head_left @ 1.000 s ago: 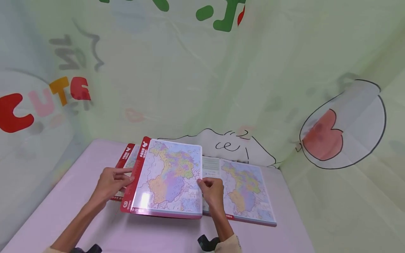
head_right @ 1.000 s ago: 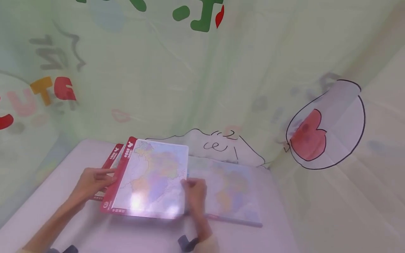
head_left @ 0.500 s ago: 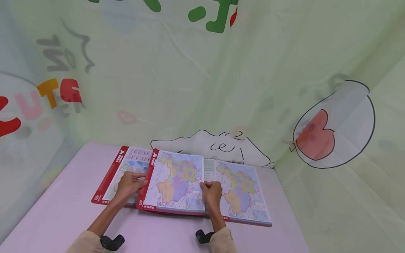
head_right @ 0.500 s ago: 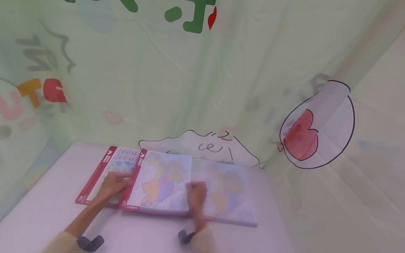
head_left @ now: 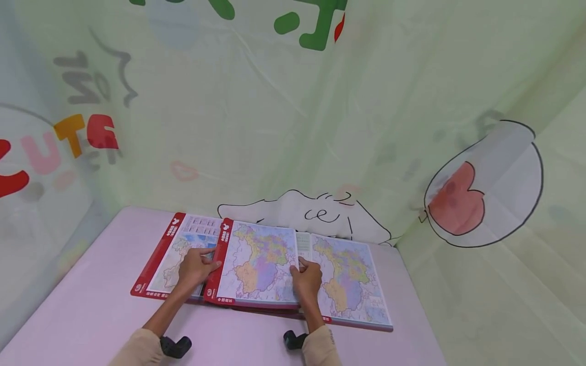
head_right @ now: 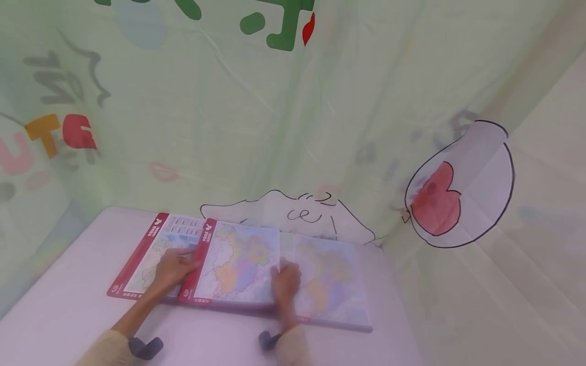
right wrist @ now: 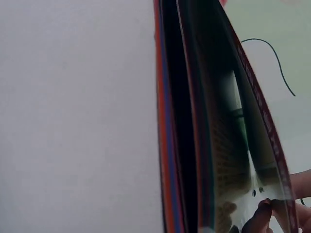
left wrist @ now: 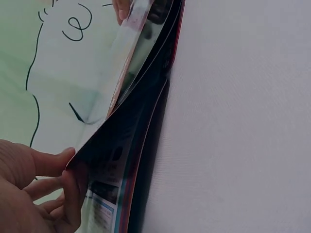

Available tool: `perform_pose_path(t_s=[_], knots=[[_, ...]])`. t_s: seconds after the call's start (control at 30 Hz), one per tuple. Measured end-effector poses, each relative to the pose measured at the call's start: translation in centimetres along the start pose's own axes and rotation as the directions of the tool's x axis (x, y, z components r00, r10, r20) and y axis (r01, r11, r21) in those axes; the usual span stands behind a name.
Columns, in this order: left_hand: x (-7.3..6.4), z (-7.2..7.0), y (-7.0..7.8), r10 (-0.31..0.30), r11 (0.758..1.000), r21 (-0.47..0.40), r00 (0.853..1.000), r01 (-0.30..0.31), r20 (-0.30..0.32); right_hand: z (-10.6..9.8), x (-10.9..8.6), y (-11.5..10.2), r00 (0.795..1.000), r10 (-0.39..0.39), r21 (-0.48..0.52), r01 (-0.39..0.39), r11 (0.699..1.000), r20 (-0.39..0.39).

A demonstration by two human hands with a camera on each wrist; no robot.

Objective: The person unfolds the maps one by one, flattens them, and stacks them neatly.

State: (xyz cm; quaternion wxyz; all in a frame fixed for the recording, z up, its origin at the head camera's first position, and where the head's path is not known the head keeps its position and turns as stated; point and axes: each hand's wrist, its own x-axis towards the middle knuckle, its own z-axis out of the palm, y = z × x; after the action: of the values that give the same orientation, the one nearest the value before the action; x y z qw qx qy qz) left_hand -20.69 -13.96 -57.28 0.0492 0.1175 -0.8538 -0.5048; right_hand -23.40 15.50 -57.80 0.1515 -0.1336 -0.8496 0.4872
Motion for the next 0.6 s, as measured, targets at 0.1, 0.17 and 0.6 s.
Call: perform_pose_path(t_s=[0.1,0.17,0.6], knots=[[0.2,0.2,-0.1,-0.003,1.000,0.011,1.000,0.003,-0.015,-0.4,0.1,-0.1,0.999,0.038,0.043,-0.039,0.998,0.039],[0.2,0.2,-0.3,-0.006,1.000,0.012,1.000,0.006,-0.024,-0.6,0.2,-0.2,0.997,0.058,0.073,-0.063,0.995,0.057],[0.2,-0.3,-1.1,0.029,0.999,-0.020,0.999,-0.030,-0.017,-0.4,0.5,0.5,1.000,0.001,0.130,0.001,0.991,-0.010]])
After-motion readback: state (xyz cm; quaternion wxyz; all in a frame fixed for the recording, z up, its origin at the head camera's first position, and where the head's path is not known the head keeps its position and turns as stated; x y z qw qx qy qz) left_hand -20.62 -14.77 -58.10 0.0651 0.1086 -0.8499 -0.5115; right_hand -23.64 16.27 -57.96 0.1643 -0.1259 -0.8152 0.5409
